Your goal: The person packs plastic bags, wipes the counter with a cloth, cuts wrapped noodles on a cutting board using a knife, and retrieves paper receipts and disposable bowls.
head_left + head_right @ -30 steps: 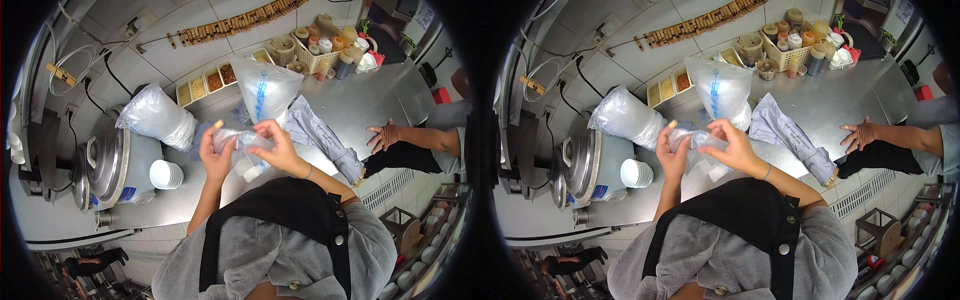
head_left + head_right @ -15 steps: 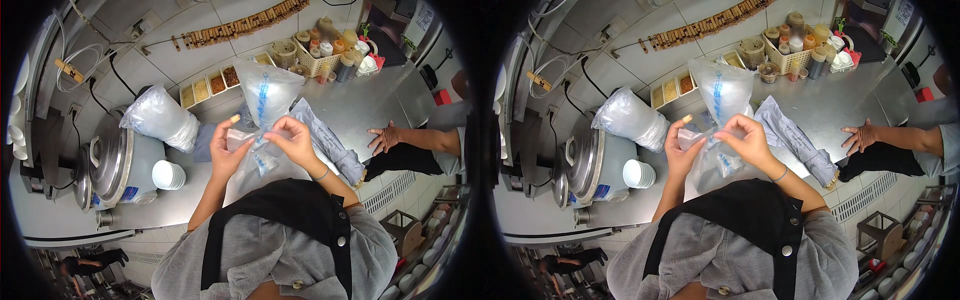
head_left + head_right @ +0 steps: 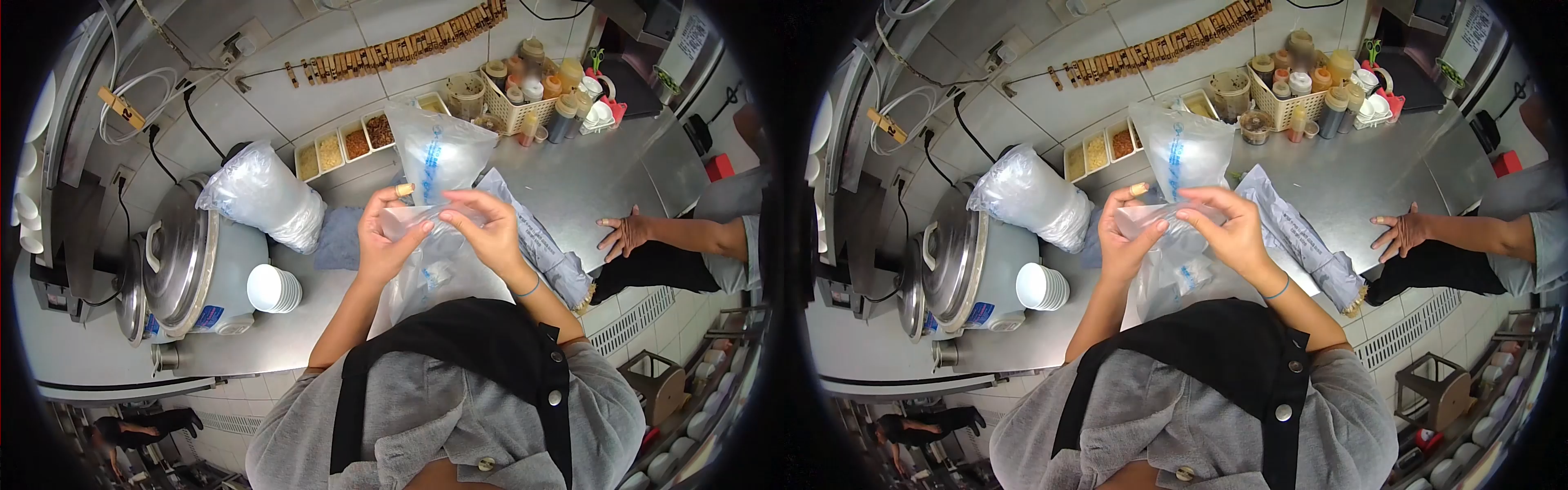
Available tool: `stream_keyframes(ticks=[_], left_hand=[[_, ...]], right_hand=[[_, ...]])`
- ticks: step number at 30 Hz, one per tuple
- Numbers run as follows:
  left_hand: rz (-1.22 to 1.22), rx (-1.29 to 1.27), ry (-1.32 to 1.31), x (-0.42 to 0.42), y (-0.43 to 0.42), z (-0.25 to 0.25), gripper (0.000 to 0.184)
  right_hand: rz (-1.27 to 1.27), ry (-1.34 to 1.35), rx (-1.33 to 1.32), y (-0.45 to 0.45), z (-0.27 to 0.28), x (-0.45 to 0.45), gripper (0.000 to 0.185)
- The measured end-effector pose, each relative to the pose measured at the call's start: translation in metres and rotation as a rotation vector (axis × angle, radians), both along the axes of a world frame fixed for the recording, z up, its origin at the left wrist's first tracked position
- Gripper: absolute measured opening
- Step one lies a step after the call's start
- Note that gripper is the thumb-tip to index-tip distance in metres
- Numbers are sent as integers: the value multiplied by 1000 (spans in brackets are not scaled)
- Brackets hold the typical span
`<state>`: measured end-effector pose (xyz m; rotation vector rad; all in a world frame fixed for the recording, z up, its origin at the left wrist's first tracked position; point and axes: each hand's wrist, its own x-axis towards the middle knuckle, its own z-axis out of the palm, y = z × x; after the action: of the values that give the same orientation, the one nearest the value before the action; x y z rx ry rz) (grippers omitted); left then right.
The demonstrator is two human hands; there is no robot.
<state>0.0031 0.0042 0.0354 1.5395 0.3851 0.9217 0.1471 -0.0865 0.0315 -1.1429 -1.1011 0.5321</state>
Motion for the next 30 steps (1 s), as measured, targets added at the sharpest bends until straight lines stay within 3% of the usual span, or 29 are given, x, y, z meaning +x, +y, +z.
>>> stream_keyframes(ticks=[3,5,8,10,12,14,16,21,26,30], left_hand=[[32,43,-87,9,-4,5,51],[28,15,-98,14,-6,9,50],[-17,-27,-77,10,0,4,49],[-59,-42,-46,8,4,-3,50],[-187,-123,-288,11,9,-7,48],[-291,-223,-352,10,17,-6,47],[-456,-343,-386,5,31,-4,46],[-380,-222,-349,14,48,13,51],[-481,-262,-433,20,52,22,25],[-511,-230,-477,22,44,30,16]], right_hand=[[-99,148,113,0,-2,3,9],[51,246,-43,-3,-4,7,8],[-23,49,35,2,-12,12,8],[-18,101,125,7,-12,13,10],[-14,151,215,9,-8,16,11],[90,695,159,5,-2,22,11],[90,592,104,2,0,29,11],[106,411,-71,2,-1,40,10],[164,409,43,-5,7,41,9],[153,308,77,-17,23,35,7]])
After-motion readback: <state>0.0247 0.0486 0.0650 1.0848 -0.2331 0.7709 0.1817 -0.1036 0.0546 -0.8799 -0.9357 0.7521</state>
